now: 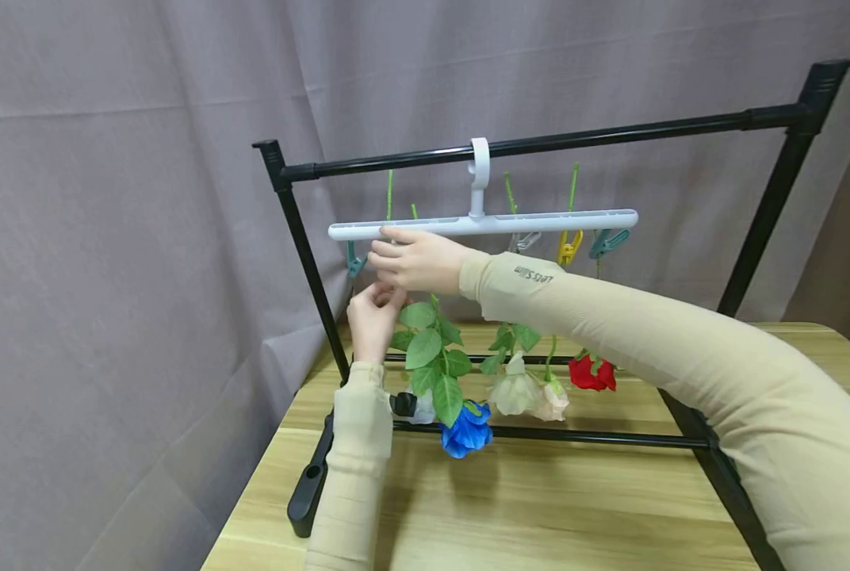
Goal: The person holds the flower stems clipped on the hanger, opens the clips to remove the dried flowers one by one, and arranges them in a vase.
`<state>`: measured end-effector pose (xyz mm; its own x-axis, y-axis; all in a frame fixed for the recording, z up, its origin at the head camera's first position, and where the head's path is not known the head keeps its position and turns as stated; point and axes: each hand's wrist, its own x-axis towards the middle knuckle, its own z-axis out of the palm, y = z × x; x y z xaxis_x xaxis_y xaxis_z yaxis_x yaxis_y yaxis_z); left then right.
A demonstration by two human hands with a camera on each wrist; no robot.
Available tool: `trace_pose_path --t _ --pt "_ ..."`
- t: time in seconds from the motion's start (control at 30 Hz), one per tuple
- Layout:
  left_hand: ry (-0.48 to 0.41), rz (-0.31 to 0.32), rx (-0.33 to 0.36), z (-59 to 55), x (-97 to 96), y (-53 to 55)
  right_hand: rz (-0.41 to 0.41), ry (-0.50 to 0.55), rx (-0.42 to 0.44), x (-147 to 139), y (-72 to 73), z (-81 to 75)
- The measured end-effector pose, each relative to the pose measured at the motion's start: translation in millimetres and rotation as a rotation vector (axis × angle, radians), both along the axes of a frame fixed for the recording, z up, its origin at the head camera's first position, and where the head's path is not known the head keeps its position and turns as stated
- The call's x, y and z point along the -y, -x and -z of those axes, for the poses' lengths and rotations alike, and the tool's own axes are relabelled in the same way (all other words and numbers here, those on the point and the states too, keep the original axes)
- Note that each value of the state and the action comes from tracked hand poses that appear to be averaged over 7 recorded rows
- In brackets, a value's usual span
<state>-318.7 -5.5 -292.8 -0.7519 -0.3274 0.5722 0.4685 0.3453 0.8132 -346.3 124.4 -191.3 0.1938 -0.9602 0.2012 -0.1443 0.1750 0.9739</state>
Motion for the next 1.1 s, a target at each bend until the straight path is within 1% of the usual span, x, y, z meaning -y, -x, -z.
trace_pose_path --t 0.1,0.17,0.27,0.37,0.63,0.77,0.93,1.03,1.1 --pt "0.023 0.012 -0.005 4.6 -0.1 -1.9 0.009 -0.019 -0.003 1.8 0.2 4.1" --pt "0.052 0.005 -0.009 6.7 -0.1 -3.0 0.017 -0.024 -0.005 3.4 0.3 5.9" --pt "0.082 -0.003 -0.023 8.4 -0.2 -3.7 0.02 -0.015 -0.011 6.1 0.4 6.9" --pt "0.092 -0.004 -0.037 8.4 1.7 -5.6 0.017 -0.02 -0.008 10.0 -1.0 6.1" --pt "0.107 -0.011 -0.017 11.5 6.0 -10.4 0.067 -0.121 0.0 19.1 -12.9 4.5" --pt "0.11 -0.021 -0.007 12.2 9.7 -13.4 0.058 -0.16 0.007 22.8 -17.4 2.1" --pt "0.113 -0.043 0.0 12.1 12.5 -15.0 0.028 -0.198 0.023 25.1 -18.7 -2.0" --pt "0.118 -0.016 0.007 11.8 10.1 -15.0 0.003 -0.227 -0.013 22.4 -17.0 -3.4" --pt "0.127 0.022 0.016 12.1 7.2 -15.1 -0.013 -0.252 -0.042 18.5 -15.7 -3.8"
